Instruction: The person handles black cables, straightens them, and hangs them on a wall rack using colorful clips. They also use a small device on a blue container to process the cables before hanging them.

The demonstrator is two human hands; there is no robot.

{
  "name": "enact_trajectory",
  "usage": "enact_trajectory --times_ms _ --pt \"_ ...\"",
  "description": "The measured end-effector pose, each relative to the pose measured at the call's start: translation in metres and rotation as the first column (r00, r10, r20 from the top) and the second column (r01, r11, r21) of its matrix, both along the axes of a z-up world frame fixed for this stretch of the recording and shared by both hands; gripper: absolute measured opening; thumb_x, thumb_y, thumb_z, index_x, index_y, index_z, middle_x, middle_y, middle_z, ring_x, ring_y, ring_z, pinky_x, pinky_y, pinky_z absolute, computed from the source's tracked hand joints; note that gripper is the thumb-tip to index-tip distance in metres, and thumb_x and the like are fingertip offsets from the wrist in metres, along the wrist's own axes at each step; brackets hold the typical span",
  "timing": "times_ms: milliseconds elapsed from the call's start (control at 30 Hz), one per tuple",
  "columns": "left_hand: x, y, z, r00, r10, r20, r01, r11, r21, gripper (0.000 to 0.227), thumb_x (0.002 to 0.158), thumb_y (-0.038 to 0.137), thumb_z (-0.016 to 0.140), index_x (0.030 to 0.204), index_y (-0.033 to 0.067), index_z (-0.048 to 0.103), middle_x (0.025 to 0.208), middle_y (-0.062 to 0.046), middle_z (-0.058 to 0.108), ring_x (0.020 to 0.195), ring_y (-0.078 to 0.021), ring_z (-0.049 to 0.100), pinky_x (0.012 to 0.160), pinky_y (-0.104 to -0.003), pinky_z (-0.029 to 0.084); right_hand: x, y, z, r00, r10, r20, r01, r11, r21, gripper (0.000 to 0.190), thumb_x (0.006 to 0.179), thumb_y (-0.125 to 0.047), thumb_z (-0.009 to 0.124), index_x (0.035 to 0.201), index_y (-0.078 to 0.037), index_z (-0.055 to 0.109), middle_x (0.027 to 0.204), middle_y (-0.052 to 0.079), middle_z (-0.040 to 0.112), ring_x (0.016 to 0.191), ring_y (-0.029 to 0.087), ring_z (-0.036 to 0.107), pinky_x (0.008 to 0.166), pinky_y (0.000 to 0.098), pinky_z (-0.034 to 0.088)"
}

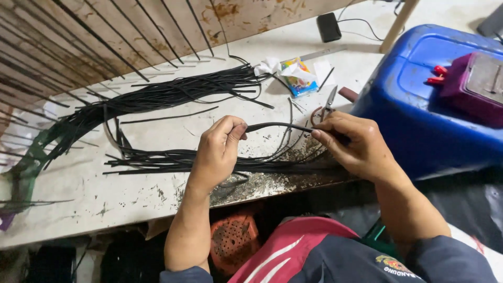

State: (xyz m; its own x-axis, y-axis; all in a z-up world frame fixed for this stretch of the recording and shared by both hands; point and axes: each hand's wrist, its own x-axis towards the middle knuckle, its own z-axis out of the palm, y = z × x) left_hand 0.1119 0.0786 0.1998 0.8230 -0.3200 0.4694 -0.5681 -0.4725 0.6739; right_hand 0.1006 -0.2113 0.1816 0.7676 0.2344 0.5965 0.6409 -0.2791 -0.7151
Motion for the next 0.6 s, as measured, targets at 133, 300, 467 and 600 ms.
enact_trajectory --times_ms 133,300,467,600 --pt "0.013 0.004 0.007 0.97 -0.182 -0.159 0.175 0.983 -0.057 0.029 0.109 0.02 0.051 0.088 0.0079 0.066 0.076 -0.007 0.068 0.079 -0.023 0.068 0.083 -0.039 0.055 0.004 -0.01 0.0 0.983 0.091 -0.157 -0.083 0.995 0.055 0.018 0.099 -0.006 0.064 0.085 -0.001 0.073 0.066 0.011 0.062 0.059 0.018 0.054 0.059 0.0344 0.049" --pt "0.015 -0.012 0.027 0.948 -0.277 -0.158 0.274 0.961 -0.036 0.01 0.102 0.015 0.063 0.102 0.0056 0.068 0.082 -0.011 0.071 0.08 -0.0238 0.069 0.079 -0.04 0.056 -0.002 -0.006 0.001 0.979 0.062 -0.194 -0.044 0.995 0.093 0.018 0.099 -0.005 0.064 0.084 -0.002 0.074 0.063 0.008 0.059 0.058 0.014 0.05 0.057 0.0315 0.046" --pt "0.01 -0.046 0.029 0.926 -0.373 -0.063 0.375 0.927 0.01 0.014 0.095 0.006 0.07 0.109 0.0032 0.069 0.085 -0.015 0.073 0.081 -0.0312 0.074 0.074 -0.04 0.059 -0.009 0.005 0.0 0.997 0.051 -0.064 -0.046 0.996 0.073 0.011 0.097 -0.002 0.065 0.092 0.002 0.073 0.068 0.012 0.059 0.057 0.019 0.052 0.054 0.0326 0.044" --pt "0.014 -0.056 0.011 0.916 -0.358 0.182 0.339 0.932 0.13 0.008 0.096 0.005 0.07 0.103 0.0043 0.073 0.083 -0.009 0.069 0.074 -0.0262 0.07 0.068 -0.034 0.059 -0.02 0.002 -0.004 0.983 -0.126 0.131 0.129 0.991 -0.02 0.008 0.091 0.005 0.071 0.098 0.003 0.073 0.079 0.014 0.066 0.061 0.026 0.061 0.056 0.0341 0.051"
